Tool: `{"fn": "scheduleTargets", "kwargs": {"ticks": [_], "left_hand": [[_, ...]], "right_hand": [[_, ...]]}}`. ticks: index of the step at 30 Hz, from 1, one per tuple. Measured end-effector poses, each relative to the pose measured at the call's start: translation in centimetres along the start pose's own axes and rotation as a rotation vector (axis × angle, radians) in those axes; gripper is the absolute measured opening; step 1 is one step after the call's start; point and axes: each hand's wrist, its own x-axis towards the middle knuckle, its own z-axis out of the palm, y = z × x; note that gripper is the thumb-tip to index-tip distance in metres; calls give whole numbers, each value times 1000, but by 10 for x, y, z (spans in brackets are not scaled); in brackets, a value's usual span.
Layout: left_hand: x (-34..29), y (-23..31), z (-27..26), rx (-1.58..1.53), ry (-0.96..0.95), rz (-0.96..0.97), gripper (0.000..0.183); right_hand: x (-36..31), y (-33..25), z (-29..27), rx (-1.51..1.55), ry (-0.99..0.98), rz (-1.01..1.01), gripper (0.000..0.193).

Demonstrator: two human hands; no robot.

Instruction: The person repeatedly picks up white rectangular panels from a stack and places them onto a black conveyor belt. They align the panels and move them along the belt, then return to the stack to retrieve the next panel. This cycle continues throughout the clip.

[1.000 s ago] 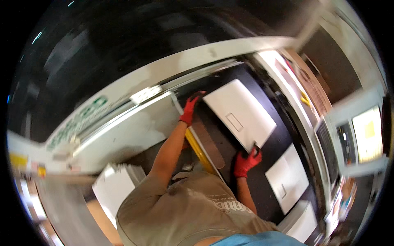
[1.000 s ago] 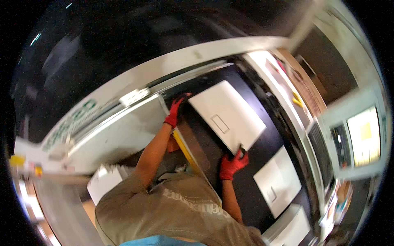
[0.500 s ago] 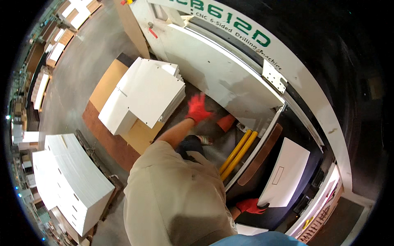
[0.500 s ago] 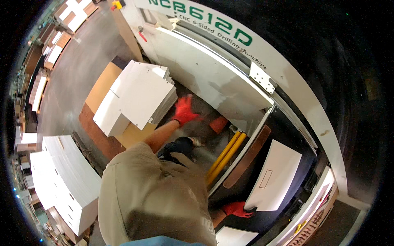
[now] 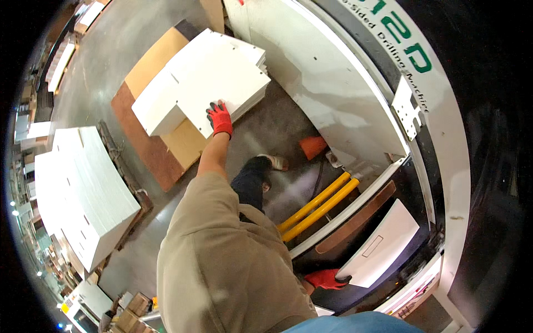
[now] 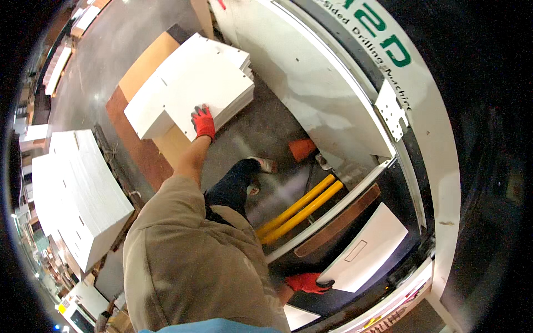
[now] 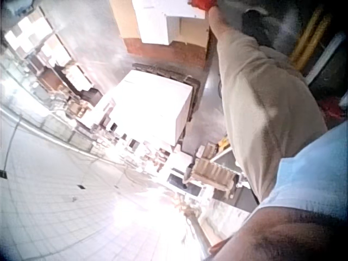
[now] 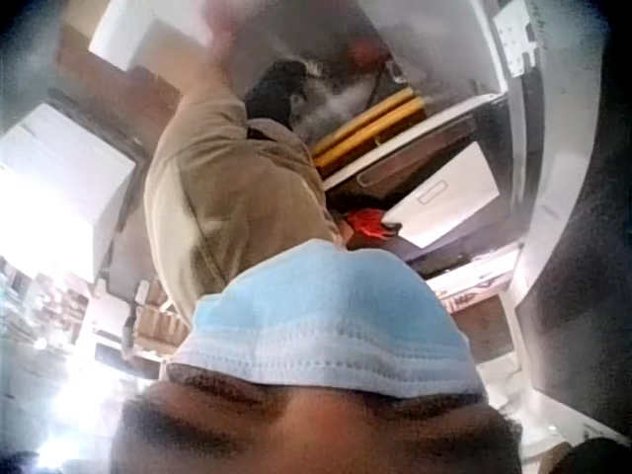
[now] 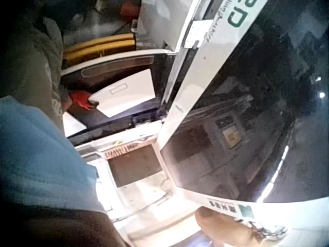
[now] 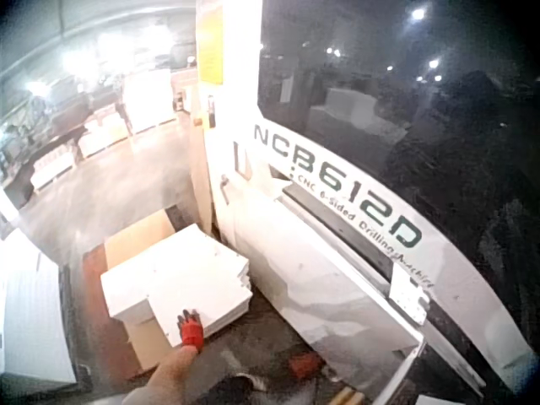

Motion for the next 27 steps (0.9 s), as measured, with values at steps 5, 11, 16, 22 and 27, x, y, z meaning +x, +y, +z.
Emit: {"fn": "scheduleTargets", "kwargs": {"ticks": [5,11,16,22,27], "left_hand": [[-12,-3,-107,-199,-116,139,71],[-12,-43,-263,-582,-85,289,68],[-47,-71,-325,-1733,-460,461,28],[-151,-27,-408,-1978,-979,497,21],[-222,75,-409,-1832,-1182,928,31]], "right_hand": [[-7,5,9,-54,90,53,36],[18,-35,-9,-29,165,153,34],[47,-26,-28,-74,237,212,33],[116,-4,-76,96,184,314,35],[168,-5,-103,101,5,324,43]]}}
